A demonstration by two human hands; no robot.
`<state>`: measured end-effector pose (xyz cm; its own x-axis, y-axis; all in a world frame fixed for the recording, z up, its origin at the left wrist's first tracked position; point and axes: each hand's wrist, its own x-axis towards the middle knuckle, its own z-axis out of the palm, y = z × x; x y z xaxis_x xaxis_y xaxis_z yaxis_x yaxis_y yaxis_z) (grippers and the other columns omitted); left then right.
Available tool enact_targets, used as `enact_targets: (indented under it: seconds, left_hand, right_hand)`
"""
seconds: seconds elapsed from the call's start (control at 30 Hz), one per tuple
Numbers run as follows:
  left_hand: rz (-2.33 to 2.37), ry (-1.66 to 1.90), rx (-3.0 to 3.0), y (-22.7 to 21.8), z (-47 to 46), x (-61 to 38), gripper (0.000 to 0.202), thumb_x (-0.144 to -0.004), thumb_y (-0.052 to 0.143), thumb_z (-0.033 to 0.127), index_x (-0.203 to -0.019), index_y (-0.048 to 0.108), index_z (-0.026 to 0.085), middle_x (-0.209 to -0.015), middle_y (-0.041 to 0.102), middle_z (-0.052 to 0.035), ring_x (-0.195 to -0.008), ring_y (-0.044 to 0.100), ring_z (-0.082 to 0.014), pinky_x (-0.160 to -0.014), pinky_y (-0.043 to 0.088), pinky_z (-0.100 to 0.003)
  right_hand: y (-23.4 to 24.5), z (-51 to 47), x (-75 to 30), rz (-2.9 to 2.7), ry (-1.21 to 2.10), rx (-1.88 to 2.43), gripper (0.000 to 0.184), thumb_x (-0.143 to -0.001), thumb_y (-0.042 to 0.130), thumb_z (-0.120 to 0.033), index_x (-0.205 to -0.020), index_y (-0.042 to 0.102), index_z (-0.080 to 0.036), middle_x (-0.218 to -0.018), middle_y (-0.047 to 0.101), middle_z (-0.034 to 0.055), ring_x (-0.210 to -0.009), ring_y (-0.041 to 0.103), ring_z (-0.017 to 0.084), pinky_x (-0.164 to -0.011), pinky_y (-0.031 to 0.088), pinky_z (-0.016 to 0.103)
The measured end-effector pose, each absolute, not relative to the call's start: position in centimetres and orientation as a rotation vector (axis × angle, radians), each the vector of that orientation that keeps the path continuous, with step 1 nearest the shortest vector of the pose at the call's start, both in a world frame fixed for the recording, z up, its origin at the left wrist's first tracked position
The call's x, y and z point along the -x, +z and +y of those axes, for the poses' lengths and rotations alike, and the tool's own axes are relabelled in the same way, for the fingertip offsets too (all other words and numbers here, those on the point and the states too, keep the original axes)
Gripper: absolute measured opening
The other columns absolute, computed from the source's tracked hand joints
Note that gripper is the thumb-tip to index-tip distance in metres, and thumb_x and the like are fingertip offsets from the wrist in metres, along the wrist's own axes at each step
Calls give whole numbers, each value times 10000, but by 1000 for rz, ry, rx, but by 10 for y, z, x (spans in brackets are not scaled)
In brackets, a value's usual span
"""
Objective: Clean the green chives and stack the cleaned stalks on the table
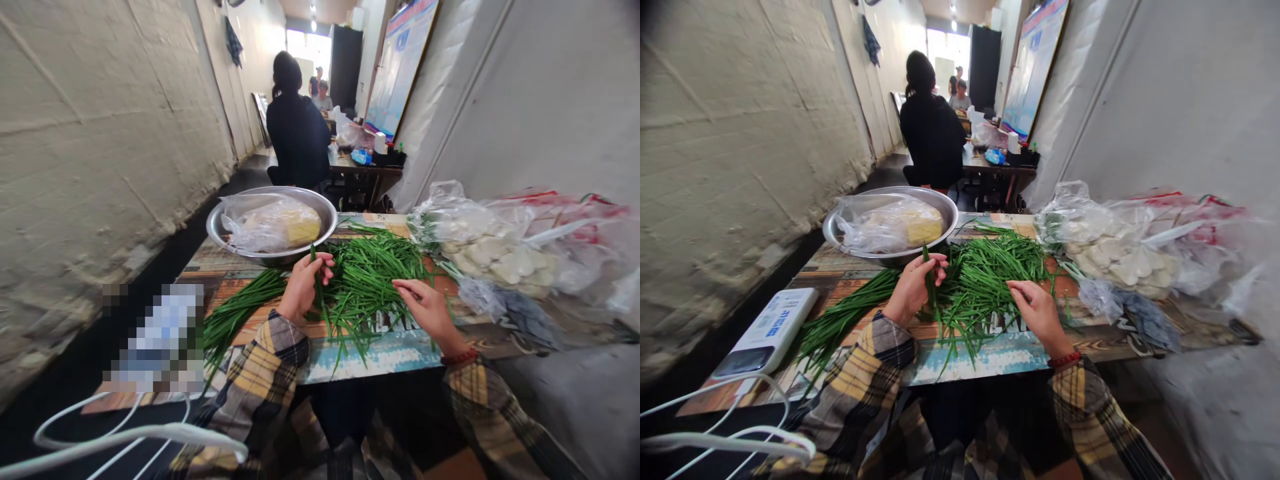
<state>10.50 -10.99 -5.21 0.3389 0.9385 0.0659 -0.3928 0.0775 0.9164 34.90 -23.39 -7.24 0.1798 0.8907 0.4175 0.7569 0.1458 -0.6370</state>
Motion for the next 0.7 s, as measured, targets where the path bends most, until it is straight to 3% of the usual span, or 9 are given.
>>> enact_targets:
  seconds: [0.13,0.23,0.33,0.43,0.53,0.63,0.7]
  left_hand:
    - [667,1047,-897,-56,-105,-103,193,-713,604,237,-876,603,134,-538,394,65,-380,287,-27,-366,143,-175]
    - [663,997,-898,-57,-105,-104,222,-757,599,338,-861,583,142,-495,278,96,-357,201,-23,-358,100,-175]
    - [680,977,-924,-58,-107,-107,279,-772,598,411,-853,572,145,-491,252,101,-355,175,-21,-357,82,-174]
    - [695,984,-918,-58,-108,-108,294,-777,596,427,-858,565,146,-495,252,101,-357,168,-20,-356,80,-173]
    - [701,987,-908,-57,-109,-108,287,-780,595,423,-854,564,147,-500,257,98,-364,175,-21,-356,88,-173]
    - [710,988,-905,-57,-110,-108,292,-782,594,428,-852,568,146,-507,261,95,-371,178,-22,-359,92,-172]
    - [722,990,-902,-59,-110,-108,298,-788,588,435,-856,569,145,-513,265,93,-375,173,-22,-362,89,-174]
  right_hand:
    - [-72,-213,-325,-1735,167,1562,288,-901,445,-342,-1055,659,-227,-1049,677,63,-957,619,203,-819,492,347]
    - [-72,-198,-313,-1892,17,1577,299,-896,466,-320,-1134,617,-220,-1096,657,78,-1013,585,225,-870,460,379]
    - [-75,-187,-306,-2031,-174,1701,432,-843,563,-365,-1237,546,-190,-1113,635,124,-1012,561,280,-825,444,415]
    - [-78,-178,-306,-2107,-246,1816,399,-793,631,-376,-1143,601,-188,-976,656,124,-912,574,284,-760,436,402]
    - [-77,-165,-315,-2098,-133,1750,184,-814,598,-321,-953,648,-211,-905,655,89,-872,582,245,-763,437,370]
    - [-70,-149,-320,-1992,90,1559,166,-832,539,-295,-942,613,-194,-980,646,93,-921,588,230,-795,450,358]
    - [-64,-140,-318,-1899,342,1486,176,-849,495,-321,-925,582,-188,-909,657,79,-834,611,213,-736,470,339]
